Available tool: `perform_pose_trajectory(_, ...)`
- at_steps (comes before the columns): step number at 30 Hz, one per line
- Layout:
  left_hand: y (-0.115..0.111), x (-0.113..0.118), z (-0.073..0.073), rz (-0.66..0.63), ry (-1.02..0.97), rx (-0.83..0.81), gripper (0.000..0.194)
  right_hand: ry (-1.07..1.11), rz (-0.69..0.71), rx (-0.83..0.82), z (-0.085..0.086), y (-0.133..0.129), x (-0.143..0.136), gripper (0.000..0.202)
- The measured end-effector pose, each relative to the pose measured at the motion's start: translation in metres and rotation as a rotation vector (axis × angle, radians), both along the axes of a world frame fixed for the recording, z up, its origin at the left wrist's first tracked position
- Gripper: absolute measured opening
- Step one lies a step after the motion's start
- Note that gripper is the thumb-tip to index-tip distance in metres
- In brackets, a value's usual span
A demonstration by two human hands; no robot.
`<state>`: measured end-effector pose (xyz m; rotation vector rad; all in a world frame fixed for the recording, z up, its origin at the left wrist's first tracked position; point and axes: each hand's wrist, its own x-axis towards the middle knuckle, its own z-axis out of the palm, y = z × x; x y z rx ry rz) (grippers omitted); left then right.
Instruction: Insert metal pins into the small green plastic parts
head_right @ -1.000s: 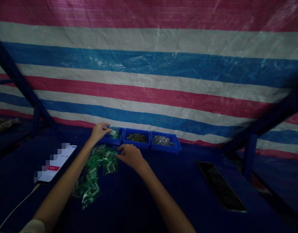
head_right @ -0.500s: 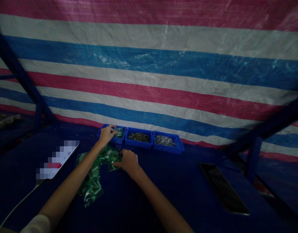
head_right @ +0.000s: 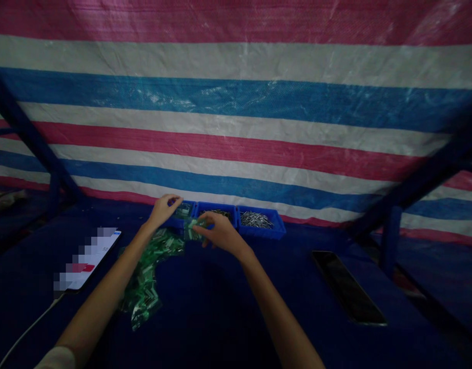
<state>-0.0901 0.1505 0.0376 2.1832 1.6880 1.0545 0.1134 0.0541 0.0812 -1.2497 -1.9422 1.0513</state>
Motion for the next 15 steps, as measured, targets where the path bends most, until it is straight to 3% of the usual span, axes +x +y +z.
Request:
perform_pose_trajectory(3, -0.003, 0.000, 0.015, -0.056, -0.015, 0.047, 0.038, 0.128, -0.082, 0.016, 0.012, 0.004, 0.006, 0.035)
perform_pose_trajectory(5, -0.007, 0.002, 0.017, -0.111, 0.050, -0.017, 0.038, 0.192, -0.094, 0.024, 0.017, 0.005, 0.010, 0.035)
perform_pose_trajectory(12, -0.016, 0.015, -0.007, -0.172, 0.164, -0.220, 0.034, 0.256, -0.052, 0.040, 0.024, -0.001, 0.009, 0.030)
perform_pose_trajectory(15, -0.015, 0.014, -0.007, -0.182, 0.124, -0.246, 0.037, 0.268, -0.047, 0.028, 0.025, -0.002, 0.011, 0.030)
